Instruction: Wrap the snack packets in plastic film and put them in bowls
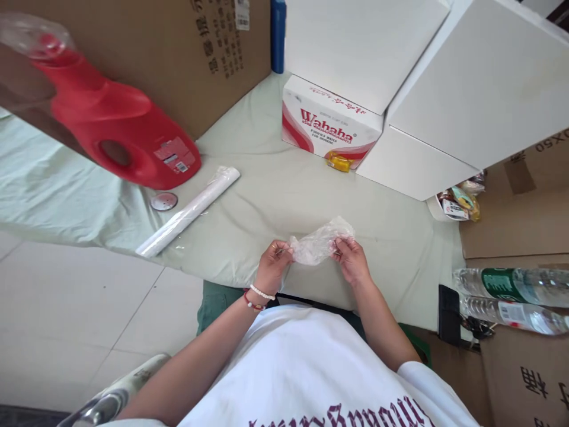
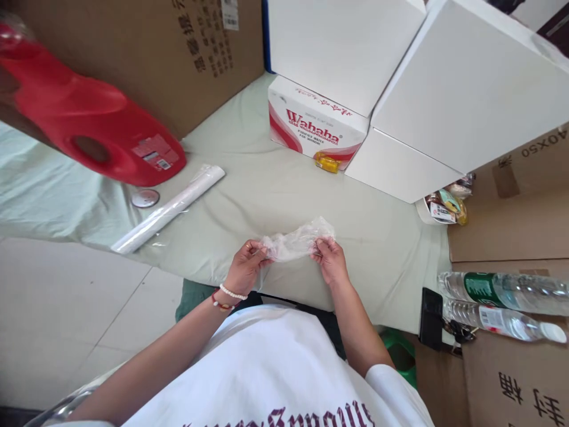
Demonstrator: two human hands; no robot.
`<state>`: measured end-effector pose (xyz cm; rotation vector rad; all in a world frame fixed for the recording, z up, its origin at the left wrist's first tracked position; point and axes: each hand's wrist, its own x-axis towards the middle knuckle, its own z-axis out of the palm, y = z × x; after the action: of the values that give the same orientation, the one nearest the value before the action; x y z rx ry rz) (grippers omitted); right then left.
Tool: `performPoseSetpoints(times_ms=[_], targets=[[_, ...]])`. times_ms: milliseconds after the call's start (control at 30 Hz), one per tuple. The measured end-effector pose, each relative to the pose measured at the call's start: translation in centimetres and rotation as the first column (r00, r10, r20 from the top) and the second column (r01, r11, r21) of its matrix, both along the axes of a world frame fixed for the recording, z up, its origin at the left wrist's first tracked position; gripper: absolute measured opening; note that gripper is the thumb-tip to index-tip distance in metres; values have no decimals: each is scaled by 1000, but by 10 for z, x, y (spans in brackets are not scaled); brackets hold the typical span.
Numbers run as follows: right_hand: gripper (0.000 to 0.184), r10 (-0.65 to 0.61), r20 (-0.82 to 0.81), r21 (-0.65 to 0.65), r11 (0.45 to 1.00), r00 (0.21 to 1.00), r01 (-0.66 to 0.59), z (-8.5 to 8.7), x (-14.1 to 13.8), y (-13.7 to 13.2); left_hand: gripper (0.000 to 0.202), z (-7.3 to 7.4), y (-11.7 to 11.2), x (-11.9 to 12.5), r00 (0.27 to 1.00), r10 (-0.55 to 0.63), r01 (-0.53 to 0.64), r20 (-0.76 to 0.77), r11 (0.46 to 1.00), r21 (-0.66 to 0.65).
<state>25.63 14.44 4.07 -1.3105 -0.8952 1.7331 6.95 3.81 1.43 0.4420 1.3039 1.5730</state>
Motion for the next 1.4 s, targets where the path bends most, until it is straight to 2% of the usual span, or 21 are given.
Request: performPoseSetpoints(times_ms=[100, 133, 200, 233, 267, 300, 367, 400, 433, 467, 567, 633, 700, 833, 867, 933, 1000, 1133, 1267, 1333, 1400], targets=[[41, -12, -70, -97, 995, 997, 5, 1, 7, 3, 44, -2, -5, -15, 977, 61, -53, 206, 998, -42], [41, -31, -82, -114, 993, 996, 22, 1, 9, 2, 42, -2, -7, -19, 974, 75, -71, 212, 997, -28], [40, -96, -102, -130, 988, 990, 82, -1, 14, 0, 31, -1, -12, -29, 992, 45, -52, 121, 997, 56], [39, -138, -112, -133, 983, 984, 123, -2, 17, -1, 23, 0, -14, -34, 999, -23, 19, 33, 992, 124], [39, -181, -123, -134, 977, 976, 165, -2, 21, -2, 17, 1, -18, -39, 988, -133, 146, -80, 971, 190], [39, -220, -133, -133, 970, 966, 203, -3, 25, -2, 15, 2, -21, -44, 941, -265, 311, -211, 922, 232], [41, -273, -144, -117, 959, 951, 258, -4, 34, -1, 17, 5, -26, -52, 750, -474, 609, -462, 766, 203], [42, -283, -142, -104, 957, 949, 270, -4, 38, -1, 17, 7, -27, -54, 657, -516, 686, -550, 712, 151], [43, -283, -137, -88, 958, 949, 273, -3, 42, 0, 17, 9, -27, -55, 602, -520, 706, -606, 701, 101], [44, -278, -130, -71, 960, 952, 271, -2, 44, 0, 16, 12, -27, -53, 595, -494, 681, -634, 729, 71], [43, -236, -105, -9, 972, 966, 236, 1, 42, 2, 12, 19, -18, -35, 689, -341, 497, -640, 864, 76], [42, -191, -94, 25, 981, 977, 194, 3, 36, 2, 16, 21, -10, -13, 704, -268, 409, -658, 910, 67], [40, -149, -86, 45, 987, 985, 153, 4, 29, 2, 27, 20, -2, 12, 652, -260, 377, -712, 926, 7], [41, -104, -59, 78, 991, 993, 109, 5, 23, 4, 49, 11, 8, 51, 476, -261, 372, -840, 925, -77], [41, -102, -55, 82, 991, 993, 106, 5, 24, 4, 50, 8, 10, 55, 437, -262, 388, -861, 918, -82], [43, -118, -62, 73, 990, 991, 123, 4, 27, 6, 32, 4, 12, 58, 399, -284, 430, -872, 898, -96], [44, -150, -82, 52, 987, 985, 154, 4, 33, 7, 14, 0, 15, 55, 449, -328, 447, -831, 888, -108], [50, -139, -74, -1, 990, 988, 139, 3, 41, 2, 22, -3, 21, 46, 613, -327, 384, -719, 919, -91], [67, 48, 34, -69, 997, 998, -46, 1, 34, -11, 22, 2, 23, 47, 630, -269, 375, -728, 927, -17], [64, 127, 45, -89, 989, 991, -122, -2, 26, -16, 19, 3, 23, 50, 641, -272, 409, -717, 912, 20], [52, 174, 19, -100, 980, 984, -172, -5, 20, -19, 15, 3, 23, 51, 662, -293, 433, -690, 901, 33]])
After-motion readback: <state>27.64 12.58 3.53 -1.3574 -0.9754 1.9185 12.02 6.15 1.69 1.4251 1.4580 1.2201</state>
